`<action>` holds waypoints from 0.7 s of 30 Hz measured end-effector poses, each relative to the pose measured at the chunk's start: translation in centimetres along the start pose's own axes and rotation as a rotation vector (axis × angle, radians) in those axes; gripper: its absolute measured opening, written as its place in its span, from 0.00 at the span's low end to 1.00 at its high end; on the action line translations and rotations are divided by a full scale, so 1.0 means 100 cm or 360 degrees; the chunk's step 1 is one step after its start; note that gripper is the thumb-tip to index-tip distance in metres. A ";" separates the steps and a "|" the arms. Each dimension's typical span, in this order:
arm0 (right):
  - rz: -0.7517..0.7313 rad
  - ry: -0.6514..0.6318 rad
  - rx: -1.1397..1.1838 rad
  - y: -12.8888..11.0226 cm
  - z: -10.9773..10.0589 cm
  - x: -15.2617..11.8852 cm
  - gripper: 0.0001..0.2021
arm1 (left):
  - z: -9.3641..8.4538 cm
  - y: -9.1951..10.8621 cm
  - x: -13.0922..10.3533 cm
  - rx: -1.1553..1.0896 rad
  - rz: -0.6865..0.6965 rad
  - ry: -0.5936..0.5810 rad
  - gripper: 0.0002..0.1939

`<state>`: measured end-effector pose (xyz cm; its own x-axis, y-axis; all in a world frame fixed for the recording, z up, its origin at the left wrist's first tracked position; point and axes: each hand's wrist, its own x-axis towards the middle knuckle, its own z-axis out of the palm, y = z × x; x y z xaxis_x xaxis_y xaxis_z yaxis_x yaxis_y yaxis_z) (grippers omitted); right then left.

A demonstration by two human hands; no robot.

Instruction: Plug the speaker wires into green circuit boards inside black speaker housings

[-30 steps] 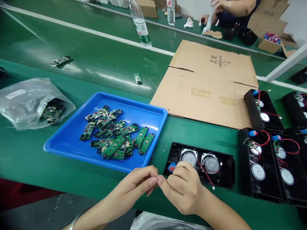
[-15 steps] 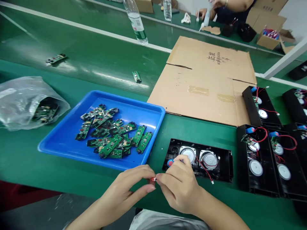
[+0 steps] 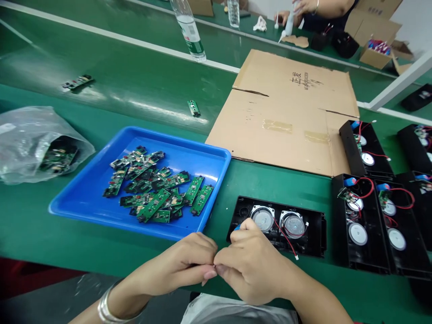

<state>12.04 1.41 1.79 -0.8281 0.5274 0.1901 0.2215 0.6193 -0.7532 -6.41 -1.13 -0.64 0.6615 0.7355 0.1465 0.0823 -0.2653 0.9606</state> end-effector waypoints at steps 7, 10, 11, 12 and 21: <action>0.0002 0.0183 -0.0088 0.005 0.003 -0.005 0.13 | -0.006 0.009 -0.003 0.0682 0.0039 0.0254 0.24; -0.0105 0.0349 -0.0156 0.007 0.005 -0.007 0.10 | -0.003 0.012 -0.011 0.0831 0.0063 0.0519 0.16; -0.0137 0.0392 -0.0173 0.007 0.006 -0.008 0.09 | -0.001 0.012 -0.013 0.0846 0.0098 0.0581 0.12; -0.0151 0.0429 -0.0184 0.008 0.008 -0.008 0.09 | 0.001 0.011 -0.014 0.0858 0.0131 0.0620 0.09; -0.0096 0.0447 -0.0096 0.007 0.010 -0.006 0.08 | 0.009 0.005 -0.007 0.0729 0.0213 0.0645 0.03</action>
<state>12.15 0.94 0.48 -0.6676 0.6238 0.4065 0.2134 0.6834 -0.6982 -6.19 -2.37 -0.49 0.3601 0.8317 0.4226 0.3889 -0.5455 0.7424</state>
